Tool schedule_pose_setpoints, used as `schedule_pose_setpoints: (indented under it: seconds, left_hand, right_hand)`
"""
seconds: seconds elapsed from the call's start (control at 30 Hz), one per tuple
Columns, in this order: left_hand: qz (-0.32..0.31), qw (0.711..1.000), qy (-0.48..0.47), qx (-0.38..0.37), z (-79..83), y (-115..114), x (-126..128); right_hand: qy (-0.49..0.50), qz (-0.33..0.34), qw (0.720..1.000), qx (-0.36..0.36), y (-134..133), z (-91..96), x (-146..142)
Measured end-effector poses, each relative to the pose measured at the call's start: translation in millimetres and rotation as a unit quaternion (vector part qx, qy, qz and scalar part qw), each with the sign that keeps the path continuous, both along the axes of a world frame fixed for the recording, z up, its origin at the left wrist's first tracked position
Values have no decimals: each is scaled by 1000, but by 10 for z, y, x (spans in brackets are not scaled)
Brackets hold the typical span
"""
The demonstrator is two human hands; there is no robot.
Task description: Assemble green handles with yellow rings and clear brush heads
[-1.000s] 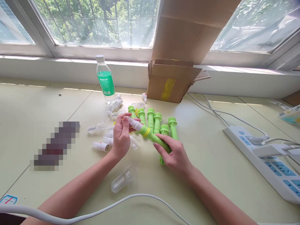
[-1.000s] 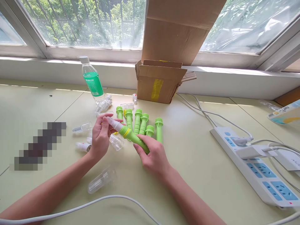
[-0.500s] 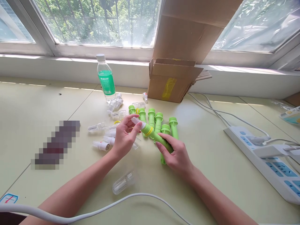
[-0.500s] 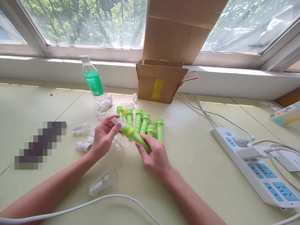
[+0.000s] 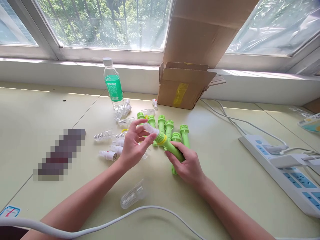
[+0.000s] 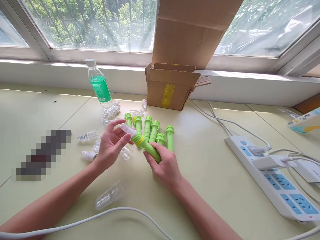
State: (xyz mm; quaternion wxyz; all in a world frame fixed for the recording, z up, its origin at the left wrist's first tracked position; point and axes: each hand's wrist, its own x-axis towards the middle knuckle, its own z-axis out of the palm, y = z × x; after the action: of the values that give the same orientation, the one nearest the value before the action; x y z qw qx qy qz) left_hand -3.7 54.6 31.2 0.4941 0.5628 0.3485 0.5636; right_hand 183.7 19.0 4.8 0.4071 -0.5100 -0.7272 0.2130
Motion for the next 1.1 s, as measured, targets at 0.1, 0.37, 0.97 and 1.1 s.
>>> schedule_pose_setpoints:
  seconds: [0.1,0.37,0.97,1.1]
  left_hand:
    - [18,1000,0,19,-13,-10,-5]
    - [14,961,228,158,32,2,-124]
    - [-242,730,638,-34,437,-252,-277]
    - [-254,724,638,-63,410,-278,-272]
  right_hand:
    - [21,1,1000,2,-5,-3,-5]
    - [51,-19,998,23,-17,-34,17]
    - [73,-26,996,38,-13,-40,18]
    - [70,-29,996,43,-11,-39,12]
